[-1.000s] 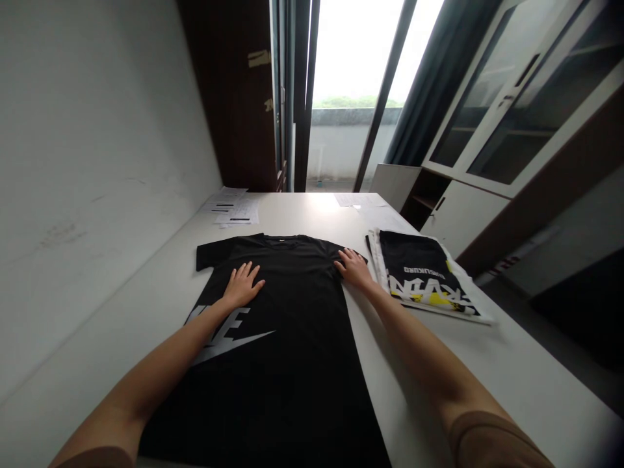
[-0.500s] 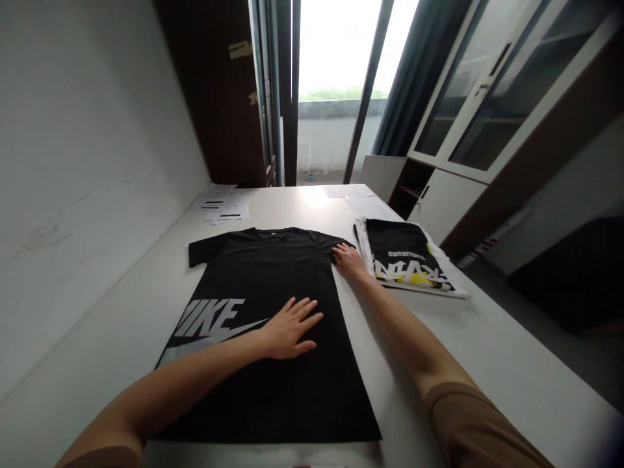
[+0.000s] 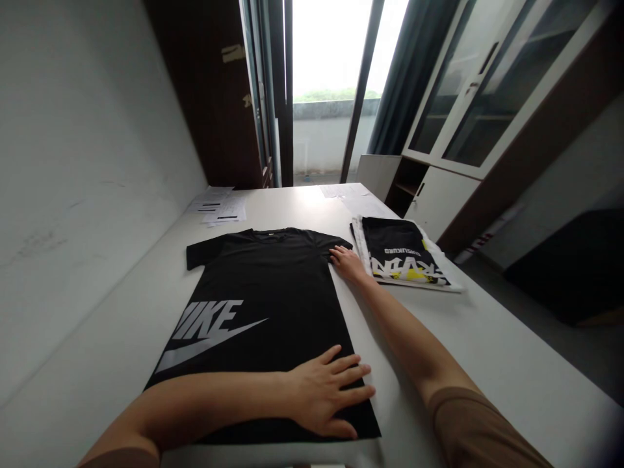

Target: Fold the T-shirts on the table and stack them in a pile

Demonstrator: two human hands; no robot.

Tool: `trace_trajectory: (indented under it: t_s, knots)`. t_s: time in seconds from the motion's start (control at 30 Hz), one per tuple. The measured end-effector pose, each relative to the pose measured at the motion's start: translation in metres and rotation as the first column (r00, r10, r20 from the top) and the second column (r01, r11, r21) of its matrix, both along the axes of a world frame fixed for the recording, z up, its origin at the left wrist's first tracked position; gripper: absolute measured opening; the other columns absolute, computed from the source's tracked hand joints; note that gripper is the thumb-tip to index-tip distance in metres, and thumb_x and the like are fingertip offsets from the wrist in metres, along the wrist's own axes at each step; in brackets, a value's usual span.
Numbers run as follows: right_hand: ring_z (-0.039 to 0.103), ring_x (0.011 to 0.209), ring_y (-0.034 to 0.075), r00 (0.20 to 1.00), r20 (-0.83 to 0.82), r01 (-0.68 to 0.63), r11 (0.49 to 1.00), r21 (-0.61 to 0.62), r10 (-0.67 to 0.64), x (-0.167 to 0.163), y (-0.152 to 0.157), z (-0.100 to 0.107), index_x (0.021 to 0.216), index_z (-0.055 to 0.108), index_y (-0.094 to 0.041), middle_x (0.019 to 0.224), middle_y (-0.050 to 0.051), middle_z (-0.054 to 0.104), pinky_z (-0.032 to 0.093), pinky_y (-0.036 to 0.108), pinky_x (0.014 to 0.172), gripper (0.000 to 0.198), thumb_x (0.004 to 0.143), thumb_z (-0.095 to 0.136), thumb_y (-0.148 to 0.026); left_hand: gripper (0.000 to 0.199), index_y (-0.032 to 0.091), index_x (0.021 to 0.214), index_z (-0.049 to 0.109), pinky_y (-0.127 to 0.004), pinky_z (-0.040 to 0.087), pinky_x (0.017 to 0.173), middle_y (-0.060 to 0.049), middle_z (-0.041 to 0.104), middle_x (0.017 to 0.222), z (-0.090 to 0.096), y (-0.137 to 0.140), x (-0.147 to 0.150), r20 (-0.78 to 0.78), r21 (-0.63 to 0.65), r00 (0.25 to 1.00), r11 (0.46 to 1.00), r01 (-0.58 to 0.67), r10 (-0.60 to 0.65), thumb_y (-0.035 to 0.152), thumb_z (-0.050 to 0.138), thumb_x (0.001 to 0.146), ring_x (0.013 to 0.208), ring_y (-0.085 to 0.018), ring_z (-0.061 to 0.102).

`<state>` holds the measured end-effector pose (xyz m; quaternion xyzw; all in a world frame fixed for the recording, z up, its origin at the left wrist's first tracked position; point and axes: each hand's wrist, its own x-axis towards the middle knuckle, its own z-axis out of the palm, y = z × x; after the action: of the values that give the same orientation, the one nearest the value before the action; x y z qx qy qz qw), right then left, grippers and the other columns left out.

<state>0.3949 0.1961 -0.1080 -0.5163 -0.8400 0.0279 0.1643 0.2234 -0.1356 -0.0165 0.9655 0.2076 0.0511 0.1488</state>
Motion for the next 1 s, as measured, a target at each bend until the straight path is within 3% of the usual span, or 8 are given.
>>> trace_trajectory:
  t_s: [0.23, 0.33, 0.43, 0.53, 0.63, 0.83, 0.93, 1.0]
  knots:
    - [0.041, 0.146, 0.028, 0.999, -0.002, 0.051, 0.998, 0.031, -0.051, 0.002, 0.001, 0.004, 0.14, 0.063, -0.022, 0.153, 0.01, 0.053, 0.031, 0.048, 0.121, 0.043, 0.103, 0.043, -0.029, 0.07, 0.019, 0.163, 0.029, -0.051, 0.016, 0.127, -0.011, 0.02, 0.17, 0.001, 0.001, -0.003, 0.005, -0.014, 1.0, 1.0, 0.025, -0.025, 0.06, 0.034, 0.105, 0.158, -0.028, 0.015]
    - [0.039, 0.148, 0.028, 1.0, -0.024, -0.002, 0.998, 0.061, 0.004, -0.003, -0.01, 0.014, 0.143, 0.061, -0.021, 0.156, 0.01, 0.05, 0.026, 0.05, 0.123, 0.045, 0.105, 0.041, -0.033, 0.071, 0.022, 0.164, 0.027, -0.05, 0.014, 0.127, -0.01, 0.019, 0.171, -0.006, 0.023, -0.018, 0.017, -0.008, 0.993, 0.993, -0.121, 0.121, 0.061, 0.034, 0.105, 0.158, -0.028, 0.015]
    - [0.036, 0.15, 0.027, 0.994, -0.042, -0.096, 0.993, 0.075, 0.099, -0.014, -0.022, 0.024, 0.147, 0.057, -0.022, 0.158, 0.009, 0.047, 0.025, 0.049, 0.124, 0.047, 0.106, 0.039, -0.037, 0.071, 0.023, 0.163, 0.027, -0.053, 0.012, 0.127, -0.01, 0.016, 0.171, -0.021, 0.059, -0.051, -0.014, 0.053, 0.932, 0.931, -0.36, 0.361, 0.058, 0.041, 0.104, 0.159, -0.03, 0.011]
    - [0.033, 0.152, 0.026, 0.975, -0.033, -0.216, 0.973, 0.082, 0.219, -0.029, -0.034, 0.029, 0.148, 0.056, -0.024, 0.16, 0.007, 0.044, 0.024, 0.047, 0.125, 0.048, 0.105, 0.041, -0.04, 0.067, 0.024, 0.163, 0.029, -0.053, 0.012, 0.127, -0.009, 0.015, 0.172, -0.037, 0.095, -0.103, -0.047, 0.145, 0.802, 0.798, -0.585, 0.596, 0.055, 0.04, 0.105, 0.159, -0.029, 0.011]
    - [0.031, 0.153, 0.026, 0.944, -0.007, -0.33, 0.941, 0.075, 0.331, -0.043, -0.046, 0.03, 0.15, 0.054, -0.024, 0.162, 0.007, 0.041, 0.024, 0.046, 0.125, 0.051, 0.105, 0.043, -0.045, 0.065, 0.022, 0.162, 0.032, -0.052, 0.013, 0.127, -0.01, 0.017, 0.171, -0.051, 0.122, -0.166, -0.065, 0.219, 0.622, 0.62, -0.754, 0.78, 0.055, 0.035, 0.106, 0.158, -0.029, 0.013]
    - [0.032, 0.152, 0.029, 0.922, 0.081, -0.376, 0.925, -0.051, 0.379, -0.059, -0.064, 0.025, 0.155, 0.048, -0.026, 0.164, 0.009, 0.036, 0.024, 0.05, 0.124, 0.057, 0.105, 0.043, -0.052, 0.073, 0.017, 0.164, 0.027, -0.055, 0.02, 0.123, -0.017, 0.019, 0.17, -0.071, 0.141, -0.28, -0.178, 0.279, 0.178, 0.223, -0.934, 0.968, 0.061, 0.025, 0.105, 0.156, -0.034, 0.019]
    - [0.032, 0.152, 0.033, 0.94, 0.102, -0.318, 0.943, -0.098, 0.327, -0.064, -0.068, 0.024, 0.155, 0.047, -0.025, 0.165, 0.011, 0.035, 0.026, 0.053, 0.123, 0.058, 0.104, 0.044, -0.053, 0.078, 0.016, 0.164, 0.025, -0.055, 0.021, 0.122, -0.019, 0.02, 0.169, -0.076, 0.141, -0.303, -0.205, 0.291, 0.062, 0.122, -0.949, 0.977, 0.065, 0.022, 0.103, 0.156, -0.036, 0.02]
    - [0.03, 0.152, 0.036, 0.955, 0.091, -0.271, 0.956, -0.11, 0.281, -0.073, -0.073, 0.025, 0.155, 0.048, -0.024, 0.165, 0.013, 0.034, 0.027, 0.054, 0.122, 0.061, 0.103, 0.046, -0.054, 0.08, 0.015, 0.163, 0.027, -0.057, 0.02, 0.122, -0.02, 0.022, 0.168, -0.077, 0.142, -0.302, -0.194, 0.31, 0.031, 0.091, -0.946, 0.981, 0.066, 0.021, 0.102, 0.155, -0.038, 0.02]
